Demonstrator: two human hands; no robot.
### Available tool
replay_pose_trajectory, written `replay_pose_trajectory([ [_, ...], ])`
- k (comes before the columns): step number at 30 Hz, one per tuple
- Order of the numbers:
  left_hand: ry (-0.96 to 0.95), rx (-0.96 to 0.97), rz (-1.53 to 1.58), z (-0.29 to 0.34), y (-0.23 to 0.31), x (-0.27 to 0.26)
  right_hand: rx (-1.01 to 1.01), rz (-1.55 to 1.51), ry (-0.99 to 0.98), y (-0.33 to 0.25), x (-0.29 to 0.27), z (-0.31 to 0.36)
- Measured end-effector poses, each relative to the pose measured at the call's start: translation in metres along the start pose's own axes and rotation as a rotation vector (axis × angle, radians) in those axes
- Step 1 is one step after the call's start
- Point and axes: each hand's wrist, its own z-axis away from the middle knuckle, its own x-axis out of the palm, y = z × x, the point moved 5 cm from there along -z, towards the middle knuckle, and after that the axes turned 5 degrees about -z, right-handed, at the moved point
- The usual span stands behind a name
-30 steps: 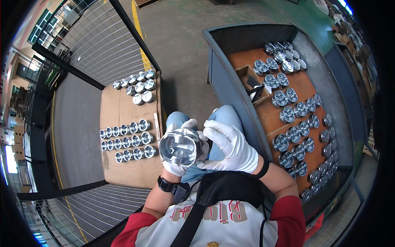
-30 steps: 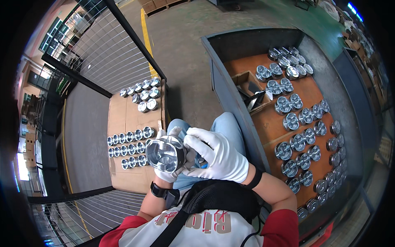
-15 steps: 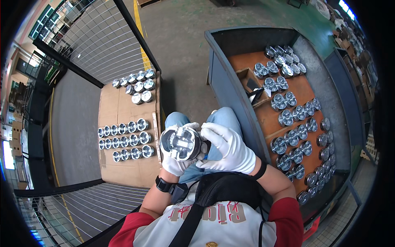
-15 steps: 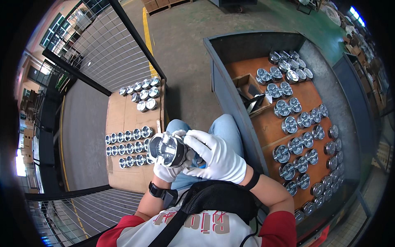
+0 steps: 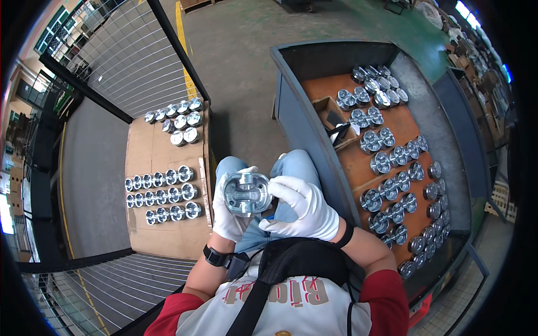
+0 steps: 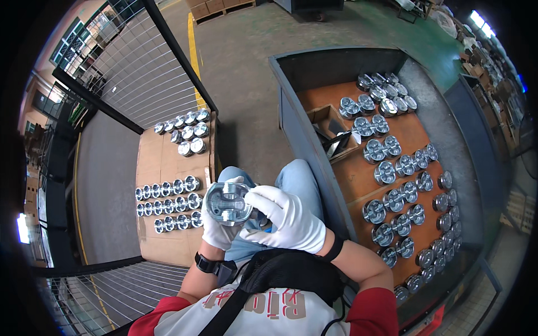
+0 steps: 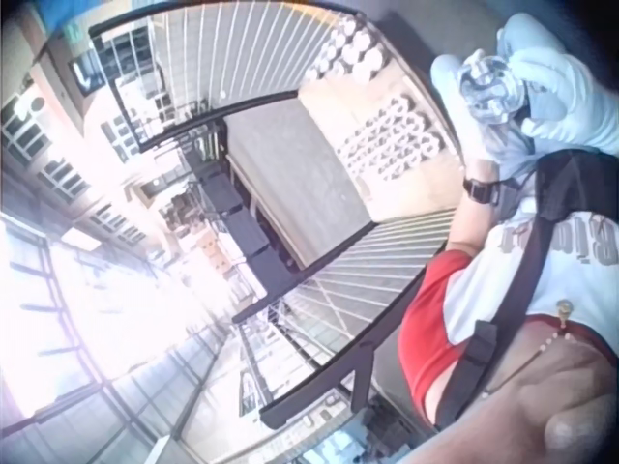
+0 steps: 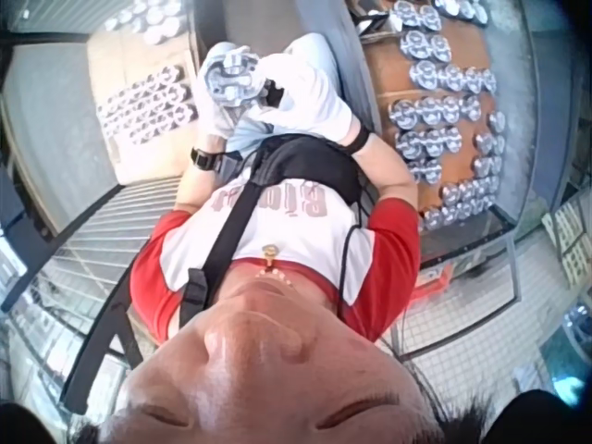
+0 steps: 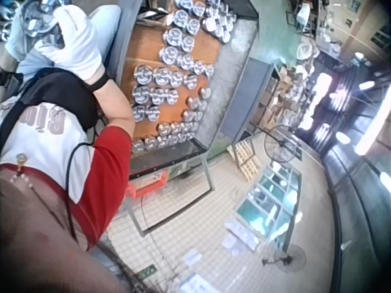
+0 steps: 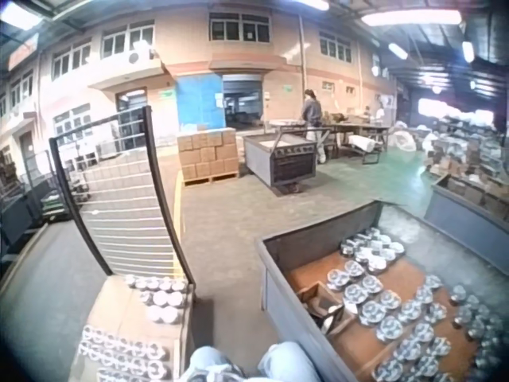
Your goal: Inspecting and organizing metal pistons on a workbench.
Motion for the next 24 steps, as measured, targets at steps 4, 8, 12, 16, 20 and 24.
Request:
replay_pose_trajectory([
  [4,-0.233,0.020,0.110,-0.001,-0.001,0.002,-0.048,-0.007,-0.003,-0.003,0.004,0.002],
  [8,-0.342,-0.028,0.216,0.002,0.005,0.006,-0.086,-0.011,0.029,-0.005,0.002,0.002],
  [12,-0.296,-0.044,0.232,0.001,0.003,0.000,-0.082,-0.016,0.030,-0.006,0.004,0.002],
  [16,-0.311,-0.053,0.179,-0.002,-0.001,0.001,-0.076,-0.021,0.033,-0.006,0.006,0.002],
  [20,-0.223,-0.059,0.187,0.001,-0.006,0.002,-0.059,-0.006,0.034,-0.005,0.005,0.004],
  [24,-0.037,-0.028,0.046,0.002,-0.003,-0.009,-0.011,-0.006,-0.046,-0.002,0.011,0.000],
])
